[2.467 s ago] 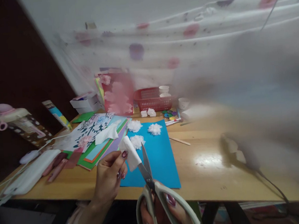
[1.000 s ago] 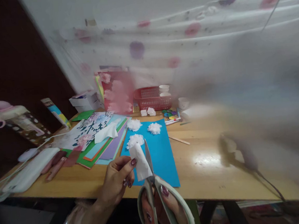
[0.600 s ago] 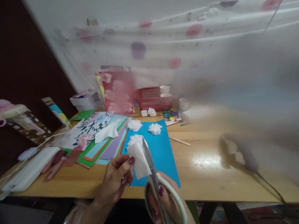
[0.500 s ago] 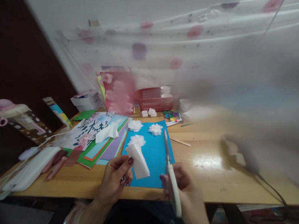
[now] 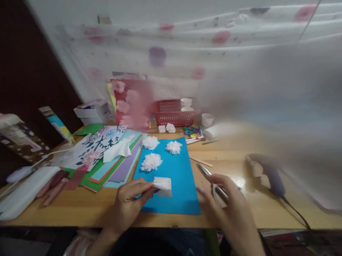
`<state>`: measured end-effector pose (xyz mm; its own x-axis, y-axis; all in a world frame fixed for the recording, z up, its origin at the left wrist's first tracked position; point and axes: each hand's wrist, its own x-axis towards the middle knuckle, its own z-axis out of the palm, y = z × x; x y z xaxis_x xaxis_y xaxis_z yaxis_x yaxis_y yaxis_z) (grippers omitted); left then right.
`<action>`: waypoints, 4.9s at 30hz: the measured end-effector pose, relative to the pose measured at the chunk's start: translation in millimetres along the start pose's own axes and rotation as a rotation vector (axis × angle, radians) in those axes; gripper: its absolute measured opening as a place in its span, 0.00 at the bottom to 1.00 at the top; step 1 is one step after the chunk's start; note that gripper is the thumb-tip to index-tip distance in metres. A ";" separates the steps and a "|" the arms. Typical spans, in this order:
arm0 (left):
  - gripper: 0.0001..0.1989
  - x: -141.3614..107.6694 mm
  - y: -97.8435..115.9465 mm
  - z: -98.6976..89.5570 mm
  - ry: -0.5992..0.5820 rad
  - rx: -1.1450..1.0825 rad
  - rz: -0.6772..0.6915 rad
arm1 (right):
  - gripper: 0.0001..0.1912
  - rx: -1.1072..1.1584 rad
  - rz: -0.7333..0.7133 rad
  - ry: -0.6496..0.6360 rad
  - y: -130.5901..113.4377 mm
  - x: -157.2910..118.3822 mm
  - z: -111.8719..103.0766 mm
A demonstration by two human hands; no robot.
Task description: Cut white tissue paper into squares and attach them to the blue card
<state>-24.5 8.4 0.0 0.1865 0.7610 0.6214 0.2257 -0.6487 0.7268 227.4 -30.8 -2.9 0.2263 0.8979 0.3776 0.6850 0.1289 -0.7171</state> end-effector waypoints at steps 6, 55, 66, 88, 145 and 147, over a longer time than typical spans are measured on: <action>0.09 -6.3 -11.3 9.0 -0.162 0.045 -0.139 | 0.06 0.132 -0.145 -0.205 -37.3 -9.6 45.4; 0.17 5.1 -0.5 21.3 -0.313 -0.508 -0.581 | 0.06 0.181 0.027 -0.413 -49.2 -3.0 50.3; 0.29 9.9 1.5 22.4 -0.288 -0.569 -0.689 | 0.10 0.308 -0.070 -0.520 -53.5 -2.6 44.3; 0.09 -1.2 -26.2 3.7 -0.161 0.239 -0.331 | 0.13 -0.029 -0.223 -0.203 -24.1 2.4 58.8; 0.25 -10.0 -8.2 13.2 -0.154 0.115 -0.293 | 0.10 0.124 -0.260 -0.304 -33.5 -3.4 57.6; 0.22 -8.9 -6.2 14.2 -0.128 -0.004 -0.362 | 0.09 0.147 -0.256 -0.299 -35.3 -4.8 57.2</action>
<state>-14.0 5.6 -14.2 0.2136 0.9351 0.2829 0.2955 -0.3379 0.8936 162.5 -15.5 -12.9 -0.1638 0.9090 0.3832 0.5818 0.4027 -0.7066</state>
